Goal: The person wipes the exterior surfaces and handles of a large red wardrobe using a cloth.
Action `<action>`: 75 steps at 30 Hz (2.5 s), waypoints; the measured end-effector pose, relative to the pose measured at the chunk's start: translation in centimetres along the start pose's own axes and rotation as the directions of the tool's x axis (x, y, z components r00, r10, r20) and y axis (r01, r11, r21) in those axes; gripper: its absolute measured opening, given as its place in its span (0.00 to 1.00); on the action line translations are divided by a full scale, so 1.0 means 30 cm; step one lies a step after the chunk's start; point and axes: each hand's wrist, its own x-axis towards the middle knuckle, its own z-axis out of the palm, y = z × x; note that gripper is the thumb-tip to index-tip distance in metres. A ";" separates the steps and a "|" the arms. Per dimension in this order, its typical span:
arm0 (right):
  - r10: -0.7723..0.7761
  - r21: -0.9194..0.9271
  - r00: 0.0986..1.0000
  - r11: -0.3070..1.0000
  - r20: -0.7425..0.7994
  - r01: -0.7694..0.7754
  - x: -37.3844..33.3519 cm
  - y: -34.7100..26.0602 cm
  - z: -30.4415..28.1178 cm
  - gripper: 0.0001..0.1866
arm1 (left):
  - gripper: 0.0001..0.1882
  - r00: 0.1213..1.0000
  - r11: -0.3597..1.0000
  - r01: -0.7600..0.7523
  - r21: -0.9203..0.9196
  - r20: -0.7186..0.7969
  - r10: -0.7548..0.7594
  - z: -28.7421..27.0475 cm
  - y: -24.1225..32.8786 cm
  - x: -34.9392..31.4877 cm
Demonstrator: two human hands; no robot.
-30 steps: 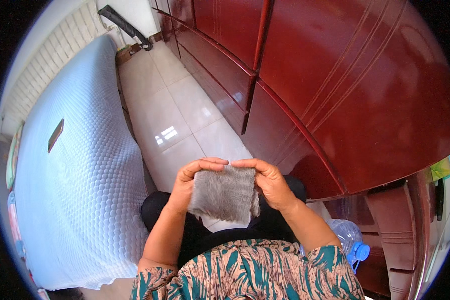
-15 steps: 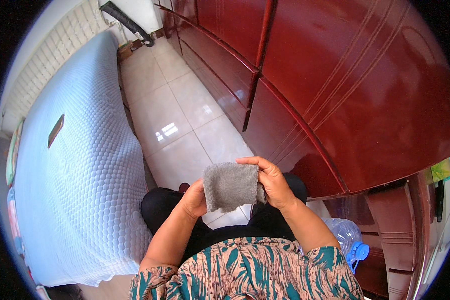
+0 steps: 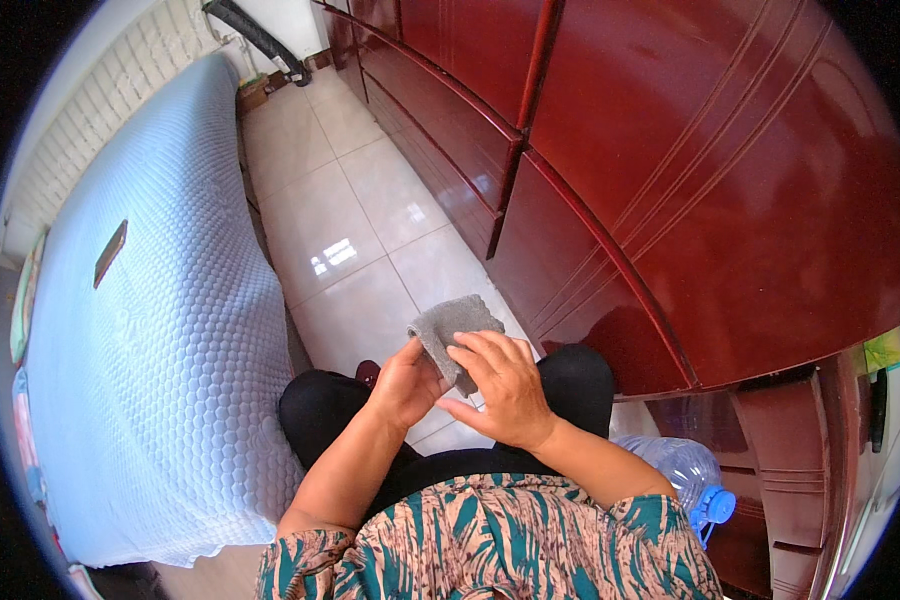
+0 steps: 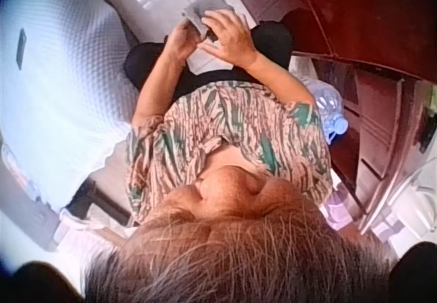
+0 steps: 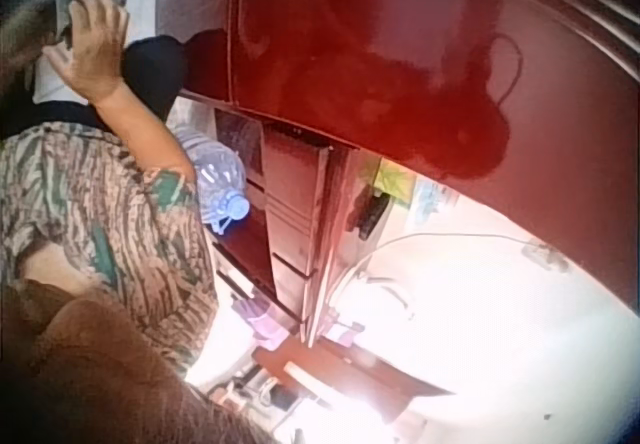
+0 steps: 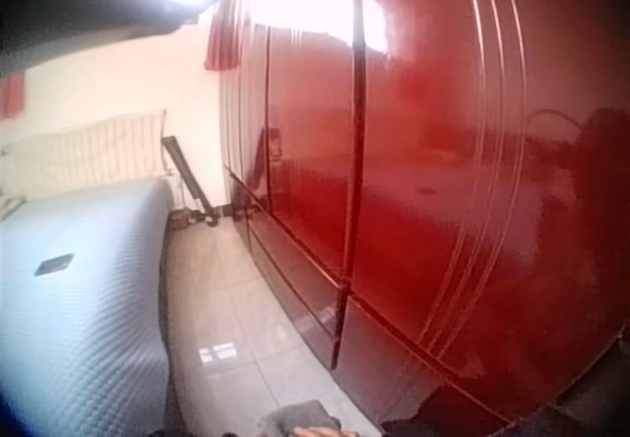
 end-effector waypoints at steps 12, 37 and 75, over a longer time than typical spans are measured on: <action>-0.195 -0.124 0.980 0.974 -0.037 0.189 0.022 0.084 -0.010 0.15 | 0.22 0.993 0.991 0.055 0.120 -0.109 -0.042 -0.018 0.002 0.018; -0.137 -0.008 0.980 0.991 -0.143 0.137 -0.036 0.072 0.012 0.19 | 0.15 0.997 0.993 0.003 -0.117 0.083 0.007 0.034 -0.027 -0.011; 0.091 0.068 0.785 0.984 0.613 -0.167 -0.163 0.332 0.278 0.15 | 0.40 -0.266 -0.469 -0.834 0.289 0.534 0.802 1.508 0.603 0.127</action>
